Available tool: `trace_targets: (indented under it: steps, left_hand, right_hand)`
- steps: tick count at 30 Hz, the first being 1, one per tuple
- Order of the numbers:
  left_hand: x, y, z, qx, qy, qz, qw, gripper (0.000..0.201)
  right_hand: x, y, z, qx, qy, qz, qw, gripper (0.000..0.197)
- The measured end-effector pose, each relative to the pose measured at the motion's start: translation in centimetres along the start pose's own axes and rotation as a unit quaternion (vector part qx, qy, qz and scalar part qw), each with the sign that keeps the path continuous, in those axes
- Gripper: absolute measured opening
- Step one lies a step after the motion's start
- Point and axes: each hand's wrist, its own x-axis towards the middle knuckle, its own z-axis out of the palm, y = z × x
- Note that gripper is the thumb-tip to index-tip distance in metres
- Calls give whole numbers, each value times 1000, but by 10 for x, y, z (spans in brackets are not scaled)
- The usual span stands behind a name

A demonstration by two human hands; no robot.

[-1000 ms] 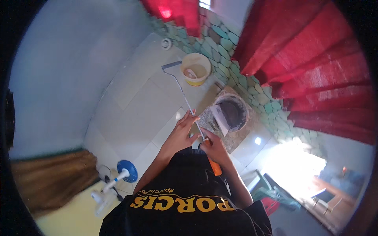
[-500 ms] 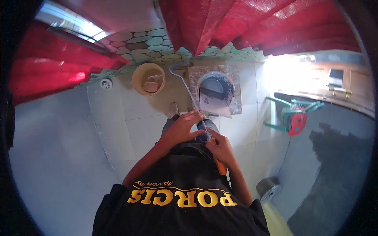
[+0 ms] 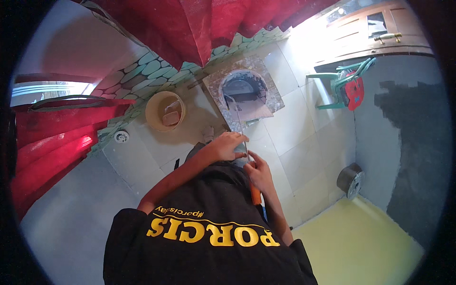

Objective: The person is painting a wall and a floor fixture using a paint roller.

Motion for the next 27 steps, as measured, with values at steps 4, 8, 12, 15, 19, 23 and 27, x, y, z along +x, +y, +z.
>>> trace_targets:
  steps: [4, 8, 12, 15, 19, 23, 27]
  left_hand:
    - [3, -16, 15, -4, 31, -1, 1000, 75]
    - [2, -32, 25, 23, 49, -18, 998, 83]
    - [0, -37, 18, 32, 57, -28, 997, 83]
    - [-5, -41, 15, 19, 70, -15, 997, 82]
    - [-6, -43, 13, -2, 76, -9, 997, 80]
    - [-3, -46, 8, -51, 51, -53, 996, 78]
    - [0, -60, 14, -60, 76, -43, 994, 76]
  right_hand:
    - [45, 2, 11, -25, 46, 1, 999, 58]
    - [89, -4, 12, -128, 62, -6, 990, 57]
    - [110, -4, 12, -136, 56, -7, 989, 56]
    - [119, -5, 16, -98, 64, 14, 993, 51]
    - [132, -5, 17, -88, 52, 6, 995, 50]
    - [142, -3, 19, -72, 39, 9, 997, 40]
    - [150, -7, 26, -78, 43, 15, 996, 33]
